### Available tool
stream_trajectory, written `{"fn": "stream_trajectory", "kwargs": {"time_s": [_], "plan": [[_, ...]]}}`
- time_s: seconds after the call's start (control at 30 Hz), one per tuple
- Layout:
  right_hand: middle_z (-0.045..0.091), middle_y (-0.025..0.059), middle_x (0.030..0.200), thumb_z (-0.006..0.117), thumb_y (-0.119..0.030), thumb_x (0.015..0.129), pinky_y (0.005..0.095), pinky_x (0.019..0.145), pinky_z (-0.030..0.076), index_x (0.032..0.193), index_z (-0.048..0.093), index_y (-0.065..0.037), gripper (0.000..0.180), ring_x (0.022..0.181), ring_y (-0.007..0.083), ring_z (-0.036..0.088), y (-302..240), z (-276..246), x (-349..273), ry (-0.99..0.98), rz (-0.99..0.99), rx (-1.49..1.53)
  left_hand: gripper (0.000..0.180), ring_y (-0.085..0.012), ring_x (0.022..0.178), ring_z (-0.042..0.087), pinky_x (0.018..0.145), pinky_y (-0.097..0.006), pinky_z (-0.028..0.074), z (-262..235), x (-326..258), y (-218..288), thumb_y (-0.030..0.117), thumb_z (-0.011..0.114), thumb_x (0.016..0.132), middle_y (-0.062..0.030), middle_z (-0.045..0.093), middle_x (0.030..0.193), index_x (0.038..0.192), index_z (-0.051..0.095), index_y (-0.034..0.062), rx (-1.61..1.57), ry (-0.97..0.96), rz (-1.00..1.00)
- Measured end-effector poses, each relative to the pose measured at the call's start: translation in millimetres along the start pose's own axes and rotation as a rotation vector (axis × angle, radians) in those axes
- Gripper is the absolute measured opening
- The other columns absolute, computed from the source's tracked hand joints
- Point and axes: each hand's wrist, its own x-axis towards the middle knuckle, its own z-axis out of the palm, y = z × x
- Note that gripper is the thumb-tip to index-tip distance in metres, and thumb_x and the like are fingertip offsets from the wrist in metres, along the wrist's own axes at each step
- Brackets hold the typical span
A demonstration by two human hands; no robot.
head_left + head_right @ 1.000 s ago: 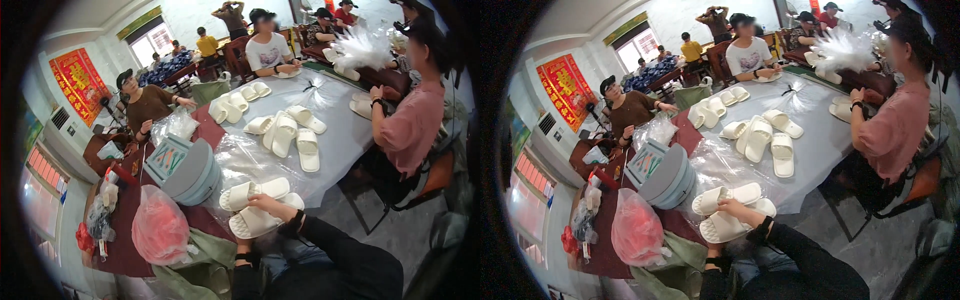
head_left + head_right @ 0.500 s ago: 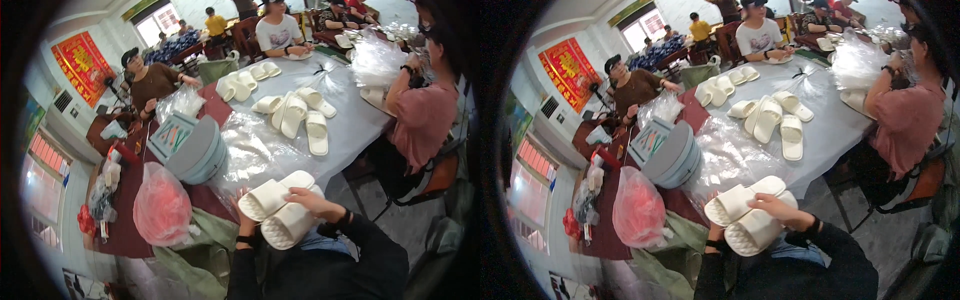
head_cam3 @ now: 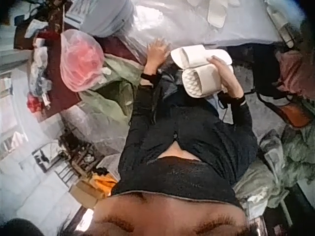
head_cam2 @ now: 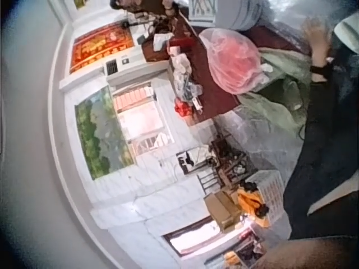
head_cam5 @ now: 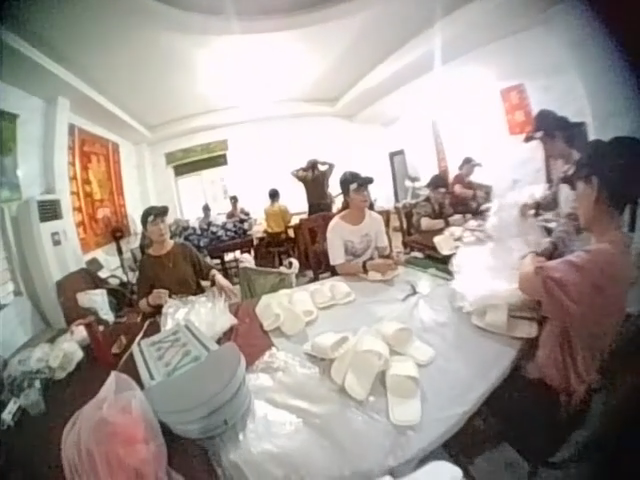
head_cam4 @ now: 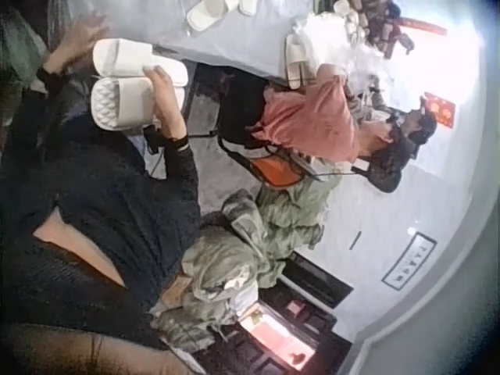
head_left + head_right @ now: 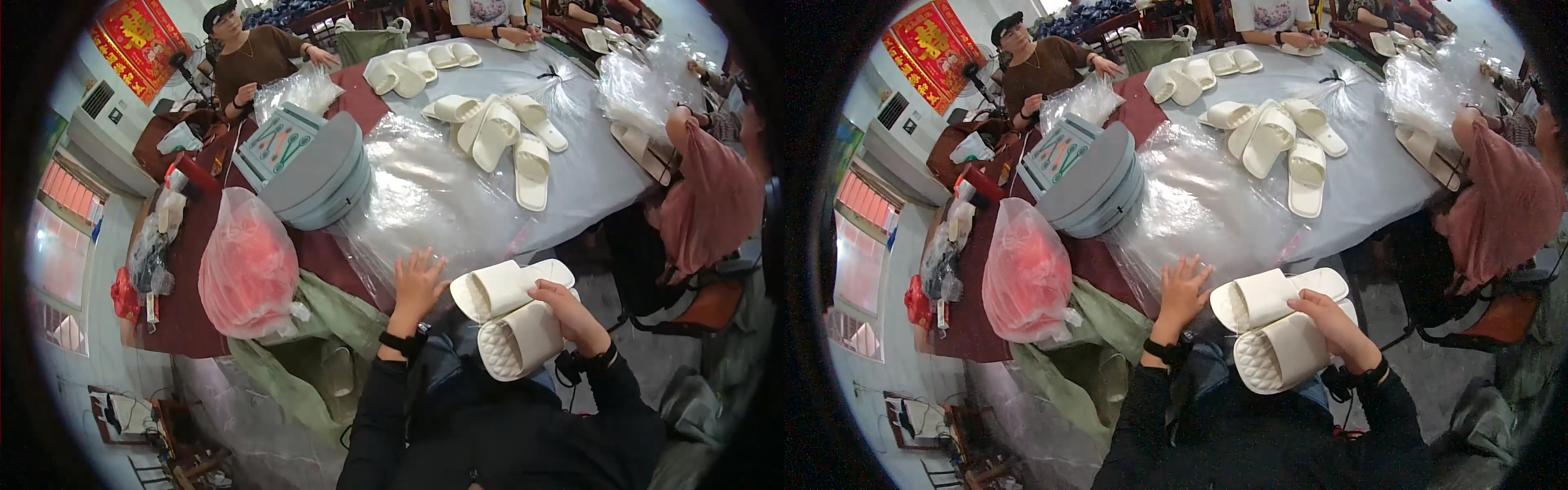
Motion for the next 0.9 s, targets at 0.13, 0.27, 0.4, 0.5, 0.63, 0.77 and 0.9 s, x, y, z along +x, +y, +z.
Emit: {"fn": "stream_trajectory", "kwargs": {"time_s": [0.13, 0.27, 0.4, 0.5, 0.63, 0.77, 0.9], "plan": [[0.06, 0.0027, 0.092, 0.053, -0.02, 0.09, 0.0237, 0.067, 0.048, 0.098, 0.056, -0.004, 0.018, 0.079, 0.0091, 0.058, 7, -16, -2, 0.034, 0.011, -0.013, 0.031, -0.03, 0.126, 0.036, 0.102, -0.054, 0.022, -7, 6, 8, 0.031, 0.06, 0.082, -0.0076, 0.049, 0.129, 0.112, 0.064, 0.0229, -0.072, -0.019, -0.08], [0.061, 0.0038, 0.095, 0.053, -0.018, 0.089, 0.0249, 0.071, 0.049, 0.1, 0.057, -0.004, 0.019, 0.084, 0.0108, 0.06, 3, -20, -8, 0.093, 0.024, 0.0, 0.025, -0.0275, 0.122, 0.042, 0.103, -0.052, 0.02, -7, 6, 3, 0.028, 0.058, 0.086, -0.007, 0.056, 0.121, 0.106, 0.067, 0.0168, -0.171, 0.043, -0.129], [0.061, 0.0049, 0.098, 0.052, -0.017, 0.089, 0.026, 0.073, 0.05, 0.103, 0.056, -0.003, 0.02, 0.086, 0.0127, 0.061, 5, -26, -9, 0.128, 0.009, -0.024, 0.025, -0.0263, 0.116, 0.049, 0.104, -0.05, 0.021, -13, 11, 0, 0.027, 0.052, 0.091, -0.005, 0.063, 0.111, 0.102, 0.067, 0.0113, -0.661, 0.191, -0.324], [0.06, 0.0056, 0.101, 0.051, -0.017, 0.089, 0.0274, 0.077, 0.048, 0.105, 0.054, -0.003, 0.021, 0.092, 0.0137, 0.059, 7, -14, -6, 0.11, -0.055, 0.102, 0.025, -0.0259, 0.116, 0.05, 0.104, -0.049, 0.019, -23, 13, 3, 0.026, 0.051, 0.092, -0.0043, 0.063, 0.111, 0.103, 0.067, 0.0105, -0.801, 0.184, -0.347], [0.058, 0.0039, 0.094, 0.051, -0.022, 0.091, 0.0251, 0.076, 0.045, 0.1, 0.052, -0.004, 0.019, 0.086, 0.0103, 0.055, 15, 5, 5, 0.136, -0.188, 0.122, 0.025, -0.0257, 0.117, 0.049, 0.106, -0.048, 0.017, -24, 11, -2, 0.024, 0.05, 0.092, -0.004, 0.062, 0.113, 0.106, 0.066, 0.0103, -0.85, 0.176, -0.339], [0.057, 0.0051, 0.095, 0.05, -0.021, 0.091, 0.0246, 0.079, 0.042, 0.1, 0.052, -0.003, 0.02, 0.085, 0.011, 0.054, 22, 2, 13, 0.169, -0.287, 0.118, 0.025, -0.0257, 0.114, 0.051, 0.103, -0.042, 0.025, -27, 7, -3, 0.022, 0.048, 0.093, -0.007, 0.063, 0.11, 0.106, 0.065, 0.0076, -0.924, 0.215, -0.35], [0.057, 0.0069, 0.096, 0.05, -0.021, 0.091, 0.0278, 0.078, 0.046, 0.104, 0.051, -0.002, 0.023, 0.088, 0.0144, 0.057, 5, 2, 2, 0.226, -0.379, 0.227, 0.025, -0.0247, 0.106, 0.055, 0.091, -0.03, 0.039, -34, 1, 2, 0.021, 0.047, 0.095, -0.011, 0.063, 0.101, 0.095, 0.062, 0.0015, -1.048, 0.346, -0.464]]}}
